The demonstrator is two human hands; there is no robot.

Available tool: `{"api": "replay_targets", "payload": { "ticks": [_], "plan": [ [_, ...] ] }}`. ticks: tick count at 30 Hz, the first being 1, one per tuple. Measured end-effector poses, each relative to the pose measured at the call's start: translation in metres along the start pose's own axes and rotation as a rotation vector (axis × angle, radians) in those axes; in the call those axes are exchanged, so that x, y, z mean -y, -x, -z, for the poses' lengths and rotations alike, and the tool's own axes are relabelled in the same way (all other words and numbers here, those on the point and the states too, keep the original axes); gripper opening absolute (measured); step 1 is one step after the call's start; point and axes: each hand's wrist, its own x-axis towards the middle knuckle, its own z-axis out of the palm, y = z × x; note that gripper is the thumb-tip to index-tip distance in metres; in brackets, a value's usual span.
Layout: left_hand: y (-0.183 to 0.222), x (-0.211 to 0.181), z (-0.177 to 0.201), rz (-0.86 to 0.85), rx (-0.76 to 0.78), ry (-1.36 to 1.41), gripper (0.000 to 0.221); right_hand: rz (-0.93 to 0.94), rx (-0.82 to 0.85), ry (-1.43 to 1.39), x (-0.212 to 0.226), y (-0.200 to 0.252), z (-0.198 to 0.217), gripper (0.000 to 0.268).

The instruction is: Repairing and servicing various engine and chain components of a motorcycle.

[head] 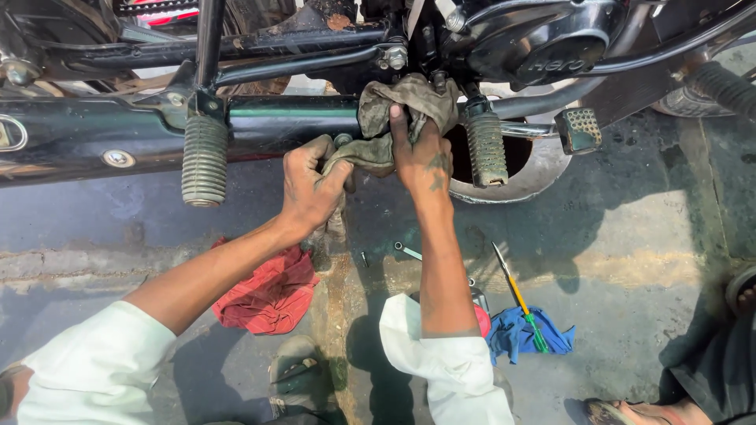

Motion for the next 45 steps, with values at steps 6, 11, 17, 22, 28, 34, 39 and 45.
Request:
{"api": "replay_targets", "payload": {
  "ticks": [6, 11, 17, 22, 28, 34, 39, 45],
  "plan": [
    [-0.005, 0.002, -0.004, -0.028, 0.035, 0.123, 0.027, 0.26, 0.062, -0.285, -0.005, -0.013, -0.009, 0.067],
    [-0.002, 0.011, 0.009, -0.049, -0.041, -0.004, 0.037, 0.175, 0.176, -0.767, 0.027, 0.002, -0.009, 0.042],
    [0.003, 0.023, 0.025, -0.035, -0.096, -0.059, 0.038, -0.026, 0.139, -1.141, 0.042, -0.005, -0.031, 0.031],
    [0.006, 0.03, 0.031, -0.043, -0.094, -0.074, 0.034, 0.259, -0.119, -0.886, 0.017, 0.003, -0.052, 0.032],
    [0.043, 0.06, 0.043, -0.25, 0.154, -0.402, 0.031, 0.208, -0.11, -0.817, -0.015, 0.09, -0.084, 0.033],
    [0.131, 0.121, 0.059, -0.443, 0.828, -0.636, 0.026, 0.042, 0.355, -0.589, -0.087, 0.143, -0.123, 0.04],
    [0.214, 0.194, 0.065, -0.122, 1.574, -1.061, 0.02, 0.311, 0.731, 0.115, -0.126, 0.138, -0.104, 0.053],
    [0.201, 0.204, 0.038, 0.099, 1.746, -1.122, 0.027, 0.435, 0.585, 0.442, -0.071, 0.057, 0.042, 0.028]
  ]
}}
